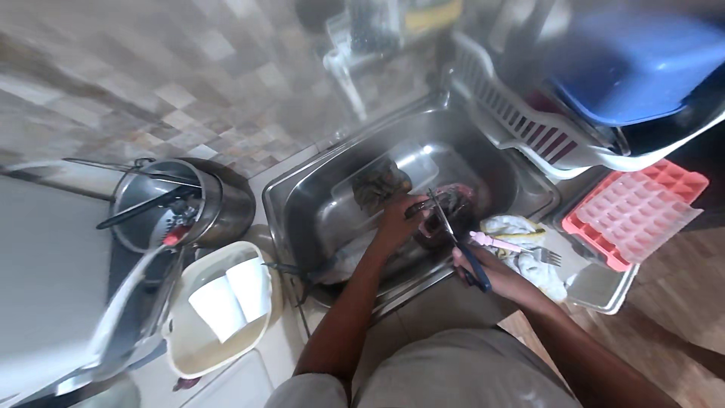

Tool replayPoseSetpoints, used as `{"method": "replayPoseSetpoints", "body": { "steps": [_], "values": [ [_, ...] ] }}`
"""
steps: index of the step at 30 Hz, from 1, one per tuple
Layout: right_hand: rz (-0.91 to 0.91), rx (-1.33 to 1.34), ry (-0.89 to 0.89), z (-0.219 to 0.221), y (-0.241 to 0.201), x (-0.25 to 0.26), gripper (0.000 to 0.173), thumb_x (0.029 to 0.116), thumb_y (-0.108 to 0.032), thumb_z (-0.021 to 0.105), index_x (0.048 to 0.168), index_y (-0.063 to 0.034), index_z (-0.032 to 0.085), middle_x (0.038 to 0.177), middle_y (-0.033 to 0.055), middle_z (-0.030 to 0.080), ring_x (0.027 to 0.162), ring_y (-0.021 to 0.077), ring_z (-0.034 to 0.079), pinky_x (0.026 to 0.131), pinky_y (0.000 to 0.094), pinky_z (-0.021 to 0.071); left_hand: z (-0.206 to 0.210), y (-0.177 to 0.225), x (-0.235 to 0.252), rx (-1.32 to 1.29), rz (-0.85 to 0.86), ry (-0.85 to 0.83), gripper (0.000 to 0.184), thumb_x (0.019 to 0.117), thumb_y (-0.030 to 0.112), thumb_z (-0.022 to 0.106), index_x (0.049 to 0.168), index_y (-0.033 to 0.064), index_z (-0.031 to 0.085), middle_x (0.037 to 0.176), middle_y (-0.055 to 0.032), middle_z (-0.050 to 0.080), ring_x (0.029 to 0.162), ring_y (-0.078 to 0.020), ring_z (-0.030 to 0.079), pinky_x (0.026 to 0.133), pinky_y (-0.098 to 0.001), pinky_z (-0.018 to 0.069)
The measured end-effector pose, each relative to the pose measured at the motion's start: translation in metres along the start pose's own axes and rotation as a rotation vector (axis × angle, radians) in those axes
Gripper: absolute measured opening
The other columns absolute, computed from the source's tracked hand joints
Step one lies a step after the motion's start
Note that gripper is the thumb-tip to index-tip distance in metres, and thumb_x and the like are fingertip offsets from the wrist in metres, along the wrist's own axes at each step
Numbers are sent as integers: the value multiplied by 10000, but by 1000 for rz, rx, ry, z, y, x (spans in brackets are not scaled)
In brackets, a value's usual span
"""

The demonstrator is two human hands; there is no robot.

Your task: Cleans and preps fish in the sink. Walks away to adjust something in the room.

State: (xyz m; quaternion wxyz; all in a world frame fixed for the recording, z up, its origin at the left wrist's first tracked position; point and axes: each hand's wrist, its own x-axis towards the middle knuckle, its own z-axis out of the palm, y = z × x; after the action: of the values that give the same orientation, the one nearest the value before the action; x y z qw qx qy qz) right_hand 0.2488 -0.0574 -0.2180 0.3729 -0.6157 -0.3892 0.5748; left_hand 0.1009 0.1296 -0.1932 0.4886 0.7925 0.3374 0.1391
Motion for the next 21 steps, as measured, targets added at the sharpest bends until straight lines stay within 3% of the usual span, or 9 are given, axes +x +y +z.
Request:
{"method": "replayPoseSetpoints", "body": {
  "steps": [10, 16, 21],
  "values": [
    [-8, 83, 59, 1, 5, -1, 432, 1056, -473, 446, 1009, -74, 602, 697, -56, 548, 582, 50, 567, 582, 232, 530, -1, -4, 5, 71, 59, -74, 299, 980, 53, 658, 1276, 27, 689, 1204, -181, 647, 1091, -254, 636, 955, -406, 531],
    [-9, 103, 126, 0, 11, -1, 380, 1052, -412, 501, 932, -71, 616, 640, -55, 538, 509, 46, 532, 513, 218, 498, -1, -2, 10, 117, 2, -121, 307, 991, 56, 645, 1296, 49, 681, 1235, -175, 630, 1092, -253, 630, 957, -404, 526],
    [51, 123, 178, -3, 13, -1, 349, 1048, -379, 564, 938, -54, 632, 654, -48, 539, 500, 44, 516, 501, 216, 485, 0, -2, 20, 171, -29, -177, 304, 1007, 88, 634, 1306, 59, 675, 1299, -187, 617, 1167, -270, 616, 1016, -421, 500]
  ]
}}
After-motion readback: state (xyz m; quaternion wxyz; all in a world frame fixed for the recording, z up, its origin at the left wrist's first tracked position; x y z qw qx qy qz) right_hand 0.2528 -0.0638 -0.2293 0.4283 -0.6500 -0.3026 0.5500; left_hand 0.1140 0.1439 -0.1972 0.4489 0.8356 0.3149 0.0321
